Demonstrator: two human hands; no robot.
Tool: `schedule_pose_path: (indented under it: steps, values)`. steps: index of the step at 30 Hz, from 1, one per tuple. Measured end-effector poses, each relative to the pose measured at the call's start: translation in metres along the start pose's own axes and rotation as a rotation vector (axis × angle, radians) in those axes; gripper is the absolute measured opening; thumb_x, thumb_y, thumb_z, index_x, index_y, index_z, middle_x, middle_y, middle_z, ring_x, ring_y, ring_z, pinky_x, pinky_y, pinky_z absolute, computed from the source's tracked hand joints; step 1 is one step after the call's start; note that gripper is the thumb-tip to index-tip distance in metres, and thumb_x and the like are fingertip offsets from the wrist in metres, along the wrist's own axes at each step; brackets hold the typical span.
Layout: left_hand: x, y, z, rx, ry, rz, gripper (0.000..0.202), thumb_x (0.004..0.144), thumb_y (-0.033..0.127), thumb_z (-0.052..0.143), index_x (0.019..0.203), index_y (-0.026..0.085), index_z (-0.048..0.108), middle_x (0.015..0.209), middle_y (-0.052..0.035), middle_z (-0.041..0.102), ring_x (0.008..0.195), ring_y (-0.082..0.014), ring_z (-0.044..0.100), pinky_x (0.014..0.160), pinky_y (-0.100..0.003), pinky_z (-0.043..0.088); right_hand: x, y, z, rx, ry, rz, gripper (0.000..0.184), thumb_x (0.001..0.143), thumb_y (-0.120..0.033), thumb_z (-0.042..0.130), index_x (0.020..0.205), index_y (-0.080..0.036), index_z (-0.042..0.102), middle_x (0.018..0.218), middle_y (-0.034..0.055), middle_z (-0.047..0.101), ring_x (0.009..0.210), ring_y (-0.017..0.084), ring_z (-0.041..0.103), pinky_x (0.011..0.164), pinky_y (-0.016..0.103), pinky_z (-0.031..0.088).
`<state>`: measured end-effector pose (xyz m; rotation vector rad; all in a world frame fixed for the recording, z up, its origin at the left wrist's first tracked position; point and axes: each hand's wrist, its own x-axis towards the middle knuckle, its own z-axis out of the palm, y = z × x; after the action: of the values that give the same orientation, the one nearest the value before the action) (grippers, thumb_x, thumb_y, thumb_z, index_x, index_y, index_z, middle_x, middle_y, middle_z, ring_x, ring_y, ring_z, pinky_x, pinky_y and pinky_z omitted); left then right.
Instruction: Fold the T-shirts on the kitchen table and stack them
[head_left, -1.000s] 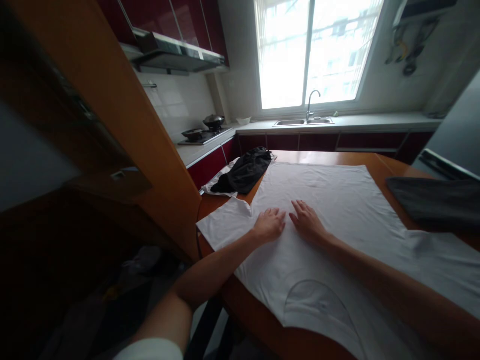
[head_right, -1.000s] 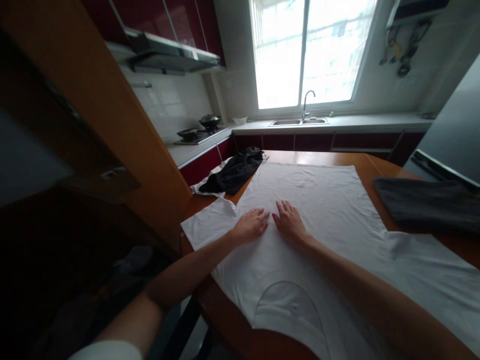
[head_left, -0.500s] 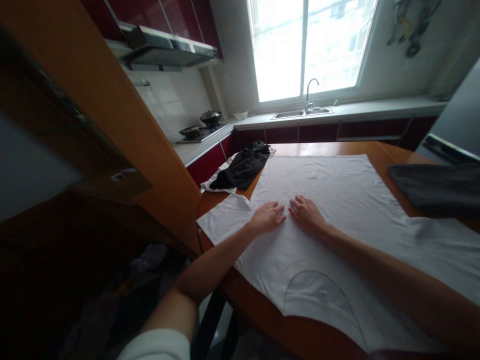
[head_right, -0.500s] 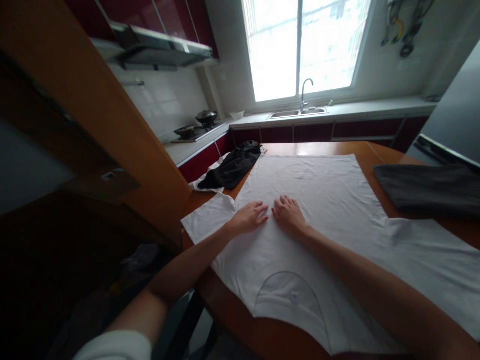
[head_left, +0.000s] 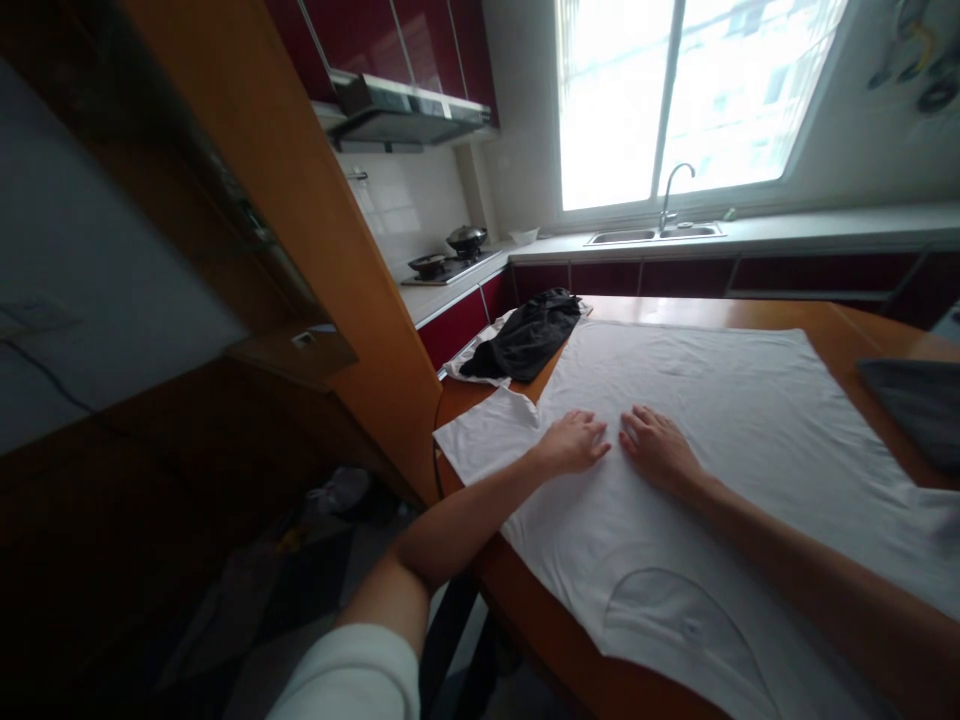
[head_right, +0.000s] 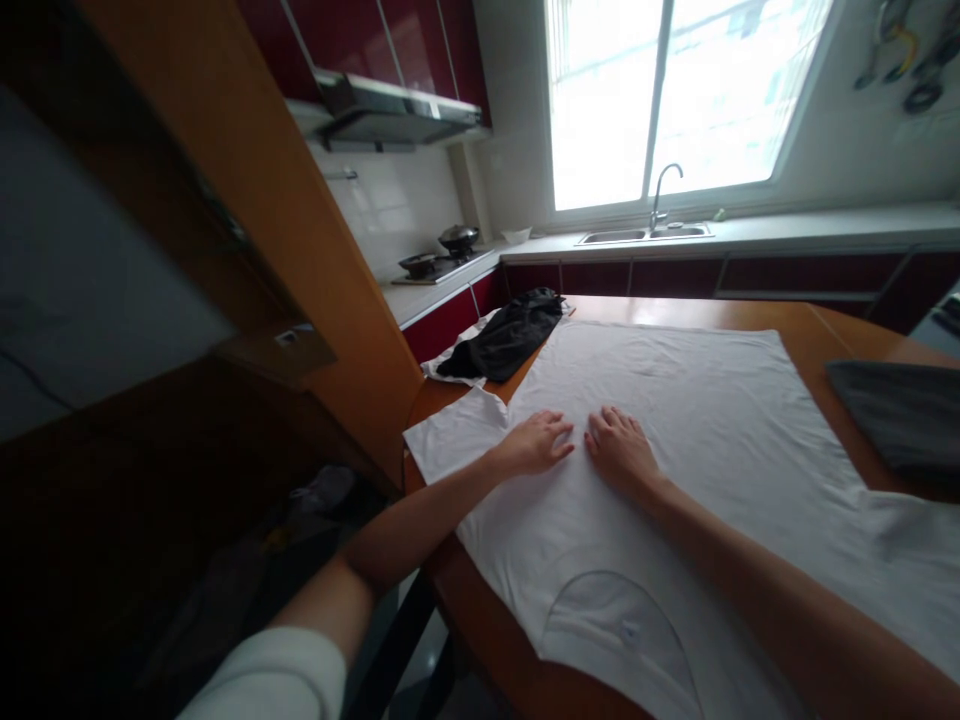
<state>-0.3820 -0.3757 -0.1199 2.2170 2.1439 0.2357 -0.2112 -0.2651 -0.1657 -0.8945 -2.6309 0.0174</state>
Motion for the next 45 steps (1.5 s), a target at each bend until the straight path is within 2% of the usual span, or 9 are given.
schedule_pose_path:
  steps: [6, 12, 17, 20, 24, 31, 36, 41, 45]
  values:
    - [0.001, 0.0, -0.003, -0.048, 0.008, 0.005, 0.048, 0.101, 0.047, 0.051, 0.137, 0.017, 0.061, 0.147, -0.0153, 0.055, 0.14, -0.0279, 0.048, 0.117, -0.04, 0.038, 0.0, 0.001, 0.001, -0.004, 0.016, -0.005, 0.04, 0.101, -0.031, 0.046, 0.131, -0.012, 0.064, 0.143, 0.0199, 0.058, 0.135, 0.033, 0.051, 0.111, 0.045, 0.039]
    - [-0.012, -0.043, -0.049, -0.265, -0.021, -0.039, 0.05, 0.1, 0.046, 0.053, 0.141, 0.018, 0.058, 0.144, -0.0091, 0.061, 0.135, -0.022, 0.055, 0.114, -0.03, 0.04, -0.001, 0.001, -0.001, 0.012, 0.034, -0.012, 0.038, 0.1, -0.03, 0.047, 0.129, -0.013, 0.065, 0.141, 0.0207, 0.059, 0.133, 0.034, 0.054, 0.11, 0.047, 0.041]
    - [-0.07, -0.111, -0.068, -0.144, 0.181, -0.446, 0.045, 0.102, 0.04, 0.049, 0.138, 0.014, 0.06, 0.141, -0.0137, 0.062, 0.131, -0.0249, 0.058, 0.108, -0.03, 0.042, -0.002, 0.002, 0.0, -0.006, 0.022, -0.014, 0.04, 0.101, -0.031, 0.046, 0.13, -0.012, 0.065, 0.142, 0.0201, 0.059, 0.133, 0.033, 0.053, 0.111, 0.045, 0.041]
    - [-0.109, -0.142, -0.052, 0.098, 0.208, -0.745, 0.047, 0.099, 0.037, 0.054, 0.134, 0.008, 0.061, 0.133, -0.0211, 0.064, 0.127, -0.0323, 0.058, 0.108, -0.04, 0.04, -0.002, 0.002, 0.0, -0.005, 0.02, -0.019, 0.041, 0.101, -0.032, 0.045, 0.131, -0.011, 0.064, 0.142, 0.0203, 0.059, 0.134, 0.033, 0.052, 0.111, 0.045, 0.041]
    - [-0.144, -0.161, -0.03, 0.181, 0.247, -0.866, 0.046, 0.097, 0.04, 0.054, 0.131, 0.011, 0.063, 0.129, -0.0202, 0.063, 0.126, -0.0343, 0.055, 0.107, -0.043, 0.04, -0.002, 0.001, 0.0, -0.002, 0.03, -0.01, 0.04, 0.1, -0.032, 0.045, 0.13, -0.012, 0.065, 0.141, 0.0203, 0.059, 0.133, 0.033, 0.053, 0.11, 0.045, 0.04]
    - [-0.151, -0.164, -0.023, 0.079, 0.39, -0.929, 0.033, 0.09, 0.044, 0.064, 0.108, 0.017, 0.069, 0.113, -0.0156, 0.064, 0.111, -0.0333, 0.059, 0.1, -0.041, 0.043, -0.001, 0.003, 0.0, 0.001, 0.035, -0.03, 0.038, 0.099, -0.031, 0.045, 0.127, -0.014, 0.065, 0.14, 0.0199, 0.06, 0.13, 0.033, 0.054, 0.108, 0.046, 0.041]
    - [-0.142, -0.167, -0.028, -0.149, 0.474, -0.895, 0.013, 0.081, 0.029, 0.069, 0.081, 0.019, 0.06, 0.09, -0.0074, 0.063, 0.091, -0.0248, 0.061, 0.086, -0.033, 0.047, -0.001, 0.004, 0.0, -0.01, 0.037, -0.029, 0.039, 0.1, -0.032, 0.043, 0.127, -0.013, 0.065, 0.14, 0.0199, 0.059, 0.13, 0.032, 0.054, 0.108, 0.045, 0.041]
    - [-0.126, -0.155, -0.055, -0.333, 0.496, -0.792, 0.016, 0.083, 0.026, 0.059, 0.071, 0.02, 0.05, 0.068, 0.0023, 0.054, 0.065, -0.0144, 0.052, 0.062, -0.024, 0.041, -0.001, 0.002, -0.001, -0.019, 0.002, -0.038, 0.04, 0.101, -0.03, 0.042, 0.128, -0.011, 0.064, 0.141, 0.0218, 0.058, 0.133, 0.033, 0.051, 0.109, 0.046, 0.039]
    - [-0.103, -0.117, -0.093, -0.476, 0.553, -0.486, 0.016, 0.082, 0.032, 0.056, 0.074, 0.019, 0.05, 0.068, 0.0043, 0.049, 0.064, -0.0117, 0.046, 0.058, -0.022, 0.037, -0.003, -0.006, -0.01, -0.015, 0.081, -0.042, 0.041, 0.099, -0.027, 0.044, 0.133, -0.011, 0.061, 0.146, 0.0227, 0.054, 0.136, 0.036, 0.046, 0.11, 0.053, 0.035]
